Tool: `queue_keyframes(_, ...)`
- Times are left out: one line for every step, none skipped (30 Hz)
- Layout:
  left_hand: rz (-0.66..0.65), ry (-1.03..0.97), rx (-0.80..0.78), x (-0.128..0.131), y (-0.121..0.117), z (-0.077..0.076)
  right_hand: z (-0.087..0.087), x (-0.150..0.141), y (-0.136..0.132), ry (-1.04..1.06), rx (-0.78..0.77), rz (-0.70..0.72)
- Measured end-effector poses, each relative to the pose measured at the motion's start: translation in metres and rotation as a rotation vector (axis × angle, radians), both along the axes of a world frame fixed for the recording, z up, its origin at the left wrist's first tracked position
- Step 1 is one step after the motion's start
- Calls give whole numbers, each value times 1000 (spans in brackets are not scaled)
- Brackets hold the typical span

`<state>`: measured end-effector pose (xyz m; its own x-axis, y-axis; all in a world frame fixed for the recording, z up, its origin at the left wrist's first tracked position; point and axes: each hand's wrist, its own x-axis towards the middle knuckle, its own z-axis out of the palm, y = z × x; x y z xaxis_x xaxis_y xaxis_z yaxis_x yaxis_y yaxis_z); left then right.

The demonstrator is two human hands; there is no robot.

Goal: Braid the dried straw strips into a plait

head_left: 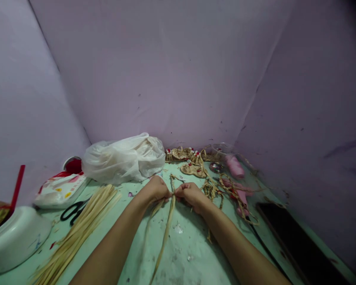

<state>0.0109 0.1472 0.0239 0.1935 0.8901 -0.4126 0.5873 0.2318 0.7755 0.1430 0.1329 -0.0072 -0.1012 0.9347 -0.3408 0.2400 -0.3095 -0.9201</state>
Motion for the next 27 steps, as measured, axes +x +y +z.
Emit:
queue_keyframes(-11, 58, 12, 0, -1, 3, 2, 0, -1, 28, -23, -2)
queue_keyframes(-33, 112, 30, 1, -2, 5, 4, -1, -2, 51, -43, -1)
queue_keyframes(-55, 155, 55, 3, -5, 6, 5, -1, -3, 65, -57, -5)
queue_keyframes(-62, 185, 83, 6, -7, 6, 5, -1, -3, 72, -63, -14)
queue_keyframes(-54, 218, 126, 10, -11, 5, 5, -1, -3, 75, -64, -28)
queue_keyframes(-32, 255, 178, 15, -15, 5, 4, -1, -3, 76, -63, -44)
queue_keyframes(1, 288, 233, 19, -19, 4, 4, -1, -3, 79, -60, -59)
queue_keyframes(36, 314, 288, 23, -23, 3, 3, -2, -3, 84, -58, -67)
queue_keyframes(61, 332, 335, 27, -28, 2, 2, -1, -3, 89, -59, -66)
queue_keyframes(74, 345, 371, 30, -31, 2, 2, -1, -3, 92, -64, -57)
queue_keyframes(76, 358, 395, 32, -34, 1, 2, -1, -3, 92, -71, -48)
queue_keyframes(70, 369, 412, 32, -35, 1, 2, 0, -3, 93, -76, -36)
queue_keyframes(55, 374, 416, 32, -35, 2, 2, 0, -3, 98, -82, -23)
queue_keyframes(28, 366, 398, 29, -34, 3, 2, 1, -3, 107, -87, -12)
queue_keyframes(-15, 339, 354, 26, -31, 4, 3, 3, -2, 123, -92, -5)
queue_keyframes(-59, 301, 297, 22, -27, 5, 3, 4, -2, 143, -102, 0)
queue_keyframes(-83, 255, 242, 17, -22, 7, 4, 5, -2, 167, -115, 9)
queue_keyframes(-84, 203, 191, 13, -17, 8, 5, 6, -1, 188, -132, 21)
queue_keyframes(-25, 160, 172, 9, -12, 9, 6, 7, -1, 206, -152, 36)
queue_keyframes(63, 107, 162, 6, -8, 9, 6, 8, -1, 224, -168, 52)
queue_keyframes(122, 45, 119, 5, -5, 8, 7, 9, -1, 245, -175, 66)
queue_keyframes(162, -27, 67, 5, -3, 7, 7, 9, -1, 265, -175, 75)
queue_keyframes(167, -103, -4, 6, -2, 4, 7, 10, -1, 289, -168, 80)
queue_keyframes(149, -174, -79, 8, -3, 2, 7, 10, -1, 315, -157, 85)
queue_keyframes(127, -232, -140, 10, -4, 0, 5, 10, -1, 341, -145, 95)
queue_keyframes(111, -279, -182, 12, -5, -3, 4, 10, 0, 356, -136, 107)
queue_keyframes(104, -308, -212, 13, -6, -4, 2, 10, 1, 357, -128, 114)
